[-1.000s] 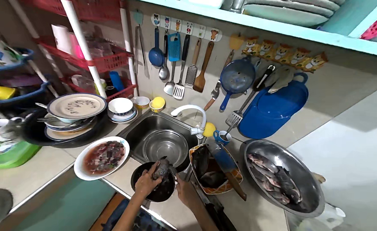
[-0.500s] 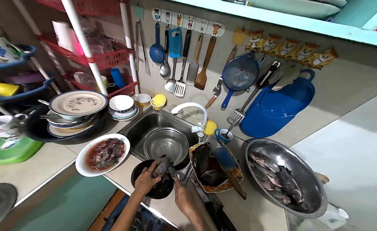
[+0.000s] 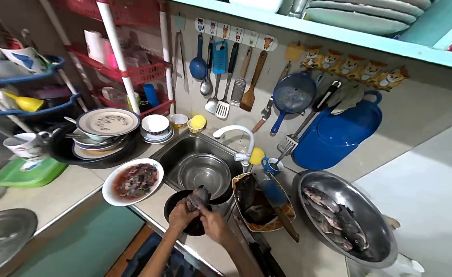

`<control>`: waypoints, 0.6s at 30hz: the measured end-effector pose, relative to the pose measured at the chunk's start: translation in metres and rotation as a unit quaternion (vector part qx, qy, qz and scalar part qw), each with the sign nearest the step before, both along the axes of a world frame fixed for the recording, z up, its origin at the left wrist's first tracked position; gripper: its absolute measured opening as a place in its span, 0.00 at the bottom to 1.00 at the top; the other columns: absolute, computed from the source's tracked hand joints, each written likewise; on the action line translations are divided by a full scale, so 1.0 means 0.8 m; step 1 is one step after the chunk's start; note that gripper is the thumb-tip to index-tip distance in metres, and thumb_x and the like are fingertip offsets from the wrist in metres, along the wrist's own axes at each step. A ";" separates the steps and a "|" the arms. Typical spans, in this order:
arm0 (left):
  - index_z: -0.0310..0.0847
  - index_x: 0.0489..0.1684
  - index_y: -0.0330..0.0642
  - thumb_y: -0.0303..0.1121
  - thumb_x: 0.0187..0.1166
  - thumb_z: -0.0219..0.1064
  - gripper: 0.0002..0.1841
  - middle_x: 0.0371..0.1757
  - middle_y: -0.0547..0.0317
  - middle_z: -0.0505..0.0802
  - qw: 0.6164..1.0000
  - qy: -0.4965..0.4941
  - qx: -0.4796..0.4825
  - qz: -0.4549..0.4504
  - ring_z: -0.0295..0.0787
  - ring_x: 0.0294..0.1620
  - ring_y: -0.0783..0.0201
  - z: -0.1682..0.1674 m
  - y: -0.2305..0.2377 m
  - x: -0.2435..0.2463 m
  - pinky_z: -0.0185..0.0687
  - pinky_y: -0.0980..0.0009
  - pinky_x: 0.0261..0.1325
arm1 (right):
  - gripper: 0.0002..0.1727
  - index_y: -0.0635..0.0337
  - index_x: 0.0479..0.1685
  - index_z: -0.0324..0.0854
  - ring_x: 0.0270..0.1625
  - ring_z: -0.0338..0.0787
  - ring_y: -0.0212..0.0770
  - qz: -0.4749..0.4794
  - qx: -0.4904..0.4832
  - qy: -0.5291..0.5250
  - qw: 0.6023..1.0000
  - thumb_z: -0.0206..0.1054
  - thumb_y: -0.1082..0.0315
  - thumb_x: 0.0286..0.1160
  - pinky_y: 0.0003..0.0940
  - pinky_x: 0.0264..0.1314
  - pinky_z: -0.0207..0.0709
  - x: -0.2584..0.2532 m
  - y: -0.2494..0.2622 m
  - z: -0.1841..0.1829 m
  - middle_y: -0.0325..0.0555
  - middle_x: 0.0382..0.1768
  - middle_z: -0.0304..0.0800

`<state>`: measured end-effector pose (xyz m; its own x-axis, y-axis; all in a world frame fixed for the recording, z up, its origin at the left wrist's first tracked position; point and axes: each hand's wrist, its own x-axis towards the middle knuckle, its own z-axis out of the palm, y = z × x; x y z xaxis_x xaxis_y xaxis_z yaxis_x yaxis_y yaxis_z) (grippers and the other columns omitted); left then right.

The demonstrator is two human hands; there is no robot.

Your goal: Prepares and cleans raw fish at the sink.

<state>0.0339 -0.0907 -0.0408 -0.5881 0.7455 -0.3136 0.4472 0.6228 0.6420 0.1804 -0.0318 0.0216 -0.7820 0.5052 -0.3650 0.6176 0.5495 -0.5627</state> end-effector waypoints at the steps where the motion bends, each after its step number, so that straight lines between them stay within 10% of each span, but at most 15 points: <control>1: 0.75 0.78 0.38 0.53 0.70 0.79 0.39 0.74 0.39 0.84 1.000 0.000 -0.006 -0.002 0.82 0.74 0.41 0.001 0.000 0.001 0.74 0.39 0.75 | 0.30 0.57 0.94 0.55 0.69 0.87 0.64 -0.016 0.005 -0.007 1.000 0.49 0.67 0.93 0.58 0.78 0.74 -0.002 0.013 0.001 0.69 0.66 0.86; 9: 0.76 0.75 0.35 0.52 0.72 0.78 0.37 0.73 0.38 0.84 0.999 0.007 -0.043 -0.002 0.82 0.74 0.42 0.007 0.001 0.005 0.75 0.42 0.74 | 0.36 0.50 0.98 0.41 0.70 0.86 0.67 -0.018 0.037 -0.112 0.993 0.48 0.68 0.93 0.59 0.75 0.76 -0.008 -0.009 0.001 0.70 0.67 0.84; 18: 0.77 0.74 0.35 0.46 0.73 0.77 0.33 0.72 0.35 0.83 1.000 0.015 -0.004 -0.027 0.82 0.72 0.39 0.011 0.004 0.006 0.76 0.43 0.74 | 0.34 0.55 0.96 0.48 0.72 0.85 0.65 -0.048 0.057 -0.098 0.992 0.51 0.72 0.90 0.58 0.77 0.74 -0.023 0.026 0.011 0.69 0.67 0.85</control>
<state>0.0385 -0.0874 -0.0323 -0.5568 0.7739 -0.3017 0.4995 0.6021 0.6228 0.1618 -0.0114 0.0301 -0.6470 0.6210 -0.4424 0.7624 0.5350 -0.3641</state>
